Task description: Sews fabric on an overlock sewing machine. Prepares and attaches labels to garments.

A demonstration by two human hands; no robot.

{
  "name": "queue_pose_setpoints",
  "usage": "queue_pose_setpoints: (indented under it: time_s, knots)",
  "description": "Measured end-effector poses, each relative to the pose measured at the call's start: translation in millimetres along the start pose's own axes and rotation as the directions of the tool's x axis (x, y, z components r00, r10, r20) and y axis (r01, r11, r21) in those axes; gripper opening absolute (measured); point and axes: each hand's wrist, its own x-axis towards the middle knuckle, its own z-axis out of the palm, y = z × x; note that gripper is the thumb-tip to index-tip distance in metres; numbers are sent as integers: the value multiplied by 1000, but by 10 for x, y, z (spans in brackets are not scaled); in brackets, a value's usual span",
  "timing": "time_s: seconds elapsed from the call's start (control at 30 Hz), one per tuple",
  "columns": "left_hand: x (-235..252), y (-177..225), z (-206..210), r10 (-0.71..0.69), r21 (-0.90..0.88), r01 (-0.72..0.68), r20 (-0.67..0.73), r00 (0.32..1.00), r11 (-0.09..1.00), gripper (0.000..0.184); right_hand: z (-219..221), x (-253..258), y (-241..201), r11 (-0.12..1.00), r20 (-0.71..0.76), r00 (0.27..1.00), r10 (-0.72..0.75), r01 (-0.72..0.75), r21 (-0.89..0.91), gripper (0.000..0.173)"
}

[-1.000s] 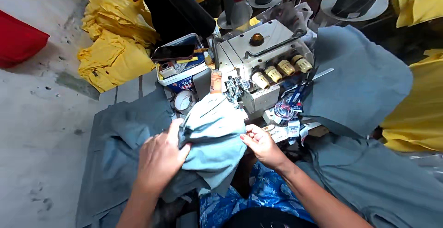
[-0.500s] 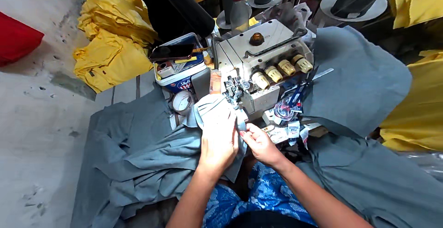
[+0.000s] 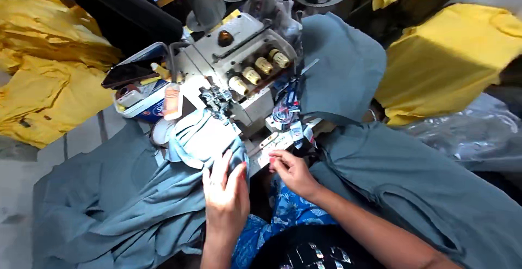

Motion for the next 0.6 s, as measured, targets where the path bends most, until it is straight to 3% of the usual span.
queue_pose_setpoints:
  time_s: [0.1,0.17,0.23,0.3,0.4,0.47,0.53,0.6]
  knots:
    - [-315,253,172,-44,-287,49,25,999,957,16,-324,-17,261,968,-292,953,-84,9,-249,29]
    - [-377,335,309,-46,-463,93,112,993,881,15,-506,107,298,940,-321,947,-19,-92,-328,37]
    - [-334,357,411,-46,-551,155,207,977,820,17,-611,257,253,921,-260,961,93,-182,-344,40]
    - [-241,338,473,-61,-604,236,295,954,761,20,-658,358,185,915,-188,966,179,-233,-330,25]
    - [-84,318,507,-124,-648,366,387,914,668,24,-722,409,88,917,-79,918,389,-394,-61,14]
    - [-1,296,526,-138,-640,364,375,917,677,24,-839,410,81,916,-38,916,400,-398,41,16]
    - [8,269,519,-125,-630,367,395,910,685,24,-1066,379,98,940,25,941,337,-335,-58,26]
    - [-44,260,537,-97,-603,422,495,863,677,25,-1360,282,138,929,100,942,319,-290,-231,30]
